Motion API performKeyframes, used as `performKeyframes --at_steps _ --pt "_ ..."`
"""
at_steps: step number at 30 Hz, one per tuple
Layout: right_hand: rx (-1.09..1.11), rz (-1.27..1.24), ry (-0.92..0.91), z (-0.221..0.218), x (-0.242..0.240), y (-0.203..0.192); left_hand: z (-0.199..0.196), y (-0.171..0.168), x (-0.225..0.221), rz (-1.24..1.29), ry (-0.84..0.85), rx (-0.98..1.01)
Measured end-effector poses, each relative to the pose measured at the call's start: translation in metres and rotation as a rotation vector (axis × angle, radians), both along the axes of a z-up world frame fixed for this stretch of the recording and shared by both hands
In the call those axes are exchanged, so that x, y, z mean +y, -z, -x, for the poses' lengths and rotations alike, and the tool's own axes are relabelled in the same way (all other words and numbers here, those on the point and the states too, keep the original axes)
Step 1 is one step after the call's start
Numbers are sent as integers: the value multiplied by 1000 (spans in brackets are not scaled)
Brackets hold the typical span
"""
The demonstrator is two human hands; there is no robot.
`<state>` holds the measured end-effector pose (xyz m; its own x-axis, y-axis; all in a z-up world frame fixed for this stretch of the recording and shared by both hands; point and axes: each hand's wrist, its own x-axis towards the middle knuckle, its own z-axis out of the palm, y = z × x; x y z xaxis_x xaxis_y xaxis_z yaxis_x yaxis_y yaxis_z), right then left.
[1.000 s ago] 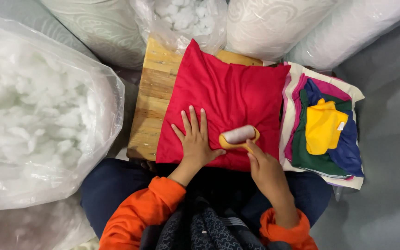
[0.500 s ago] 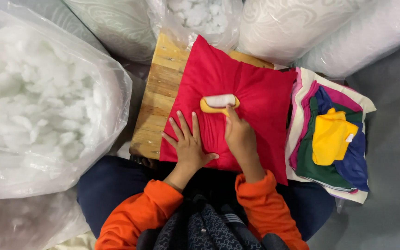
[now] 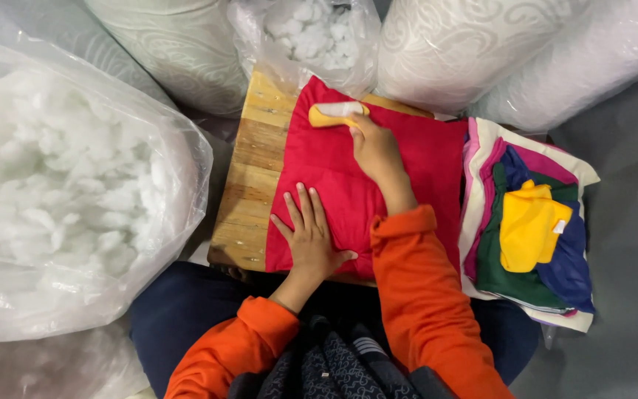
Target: The person uses a lint roller to clean a red pillow cover and then places it inside a clear plastic bag.
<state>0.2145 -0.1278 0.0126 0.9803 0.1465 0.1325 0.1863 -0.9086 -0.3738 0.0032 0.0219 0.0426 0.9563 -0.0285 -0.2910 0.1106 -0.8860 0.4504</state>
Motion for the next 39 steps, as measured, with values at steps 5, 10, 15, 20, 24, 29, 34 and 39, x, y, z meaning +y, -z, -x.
performKeyframes --at_steps 5,10,15,20,24,29,34,39 --pt "126 9 -5 173 -29 -98 -1 6 -4 -38 -14 -7" --pt "197 104 22 293 -100 -106 -2 60 -19 -276 -106 -464" --pt "240 3 137 336 -123 -143 -3 34 -24 -95 297 -730" --pt "85 178 166 285 -108 -69 -6 35 -34 -134 241 -414" --pt "29 179 199 217 -78 -51 -8 18 -35 -87 257 -164" --pt "-78 76 194 119 -52 -23 -10 11 -37 -78 256 -130" --pt "12 51 269 17 -55 3 -13 13 -39 -59 228 -122" --pt "43 50 258 49 -68 -16 -11 14 -38 -56 214 -162"
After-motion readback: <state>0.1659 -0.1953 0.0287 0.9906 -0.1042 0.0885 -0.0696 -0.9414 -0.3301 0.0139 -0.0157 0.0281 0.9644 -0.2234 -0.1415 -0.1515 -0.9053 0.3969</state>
